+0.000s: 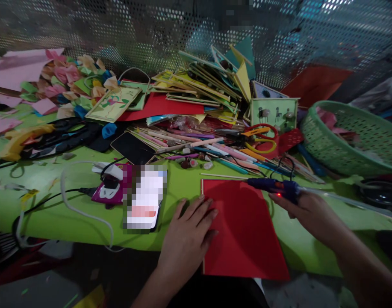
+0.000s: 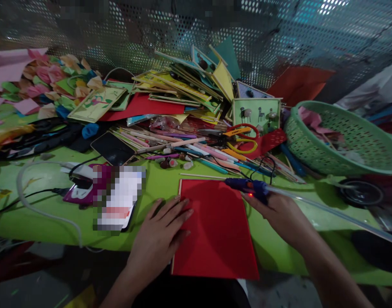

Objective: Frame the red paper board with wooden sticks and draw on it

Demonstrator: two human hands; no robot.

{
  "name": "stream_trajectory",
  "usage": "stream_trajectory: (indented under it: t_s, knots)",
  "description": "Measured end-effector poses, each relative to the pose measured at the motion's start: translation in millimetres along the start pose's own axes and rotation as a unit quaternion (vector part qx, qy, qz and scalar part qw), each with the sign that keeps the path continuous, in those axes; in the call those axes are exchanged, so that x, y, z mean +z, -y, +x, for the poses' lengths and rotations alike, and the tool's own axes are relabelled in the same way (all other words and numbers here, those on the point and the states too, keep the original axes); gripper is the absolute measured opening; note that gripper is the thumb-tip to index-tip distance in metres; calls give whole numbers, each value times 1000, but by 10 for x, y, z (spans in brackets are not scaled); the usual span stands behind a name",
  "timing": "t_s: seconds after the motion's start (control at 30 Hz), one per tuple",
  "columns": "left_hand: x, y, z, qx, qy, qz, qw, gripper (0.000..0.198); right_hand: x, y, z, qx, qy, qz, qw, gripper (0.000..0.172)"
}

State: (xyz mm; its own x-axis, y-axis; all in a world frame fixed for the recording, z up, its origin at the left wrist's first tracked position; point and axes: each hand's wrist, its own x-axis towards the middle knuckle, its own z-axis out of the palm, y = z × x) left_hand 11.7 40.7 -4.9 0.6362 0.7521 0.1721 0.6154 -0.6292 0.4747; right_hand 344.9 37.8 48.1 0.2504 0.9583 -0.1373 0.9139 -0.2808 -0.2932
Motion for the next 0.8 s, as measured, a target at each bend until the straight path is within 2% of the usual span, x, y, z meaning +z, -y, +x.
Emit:
stream_trajectory:
  t_s: [0.47, 0.8]
  knots:
    - [12, 4, -5, 3, -6, -4, 1000, 37, 3, -11, -12, 20, 15, -11, 1000, 74]
    - [6, 6, -12, -1, 4, -8, 1000, 38, -93, -103, -69, 39, -3, -1, 999, 81]
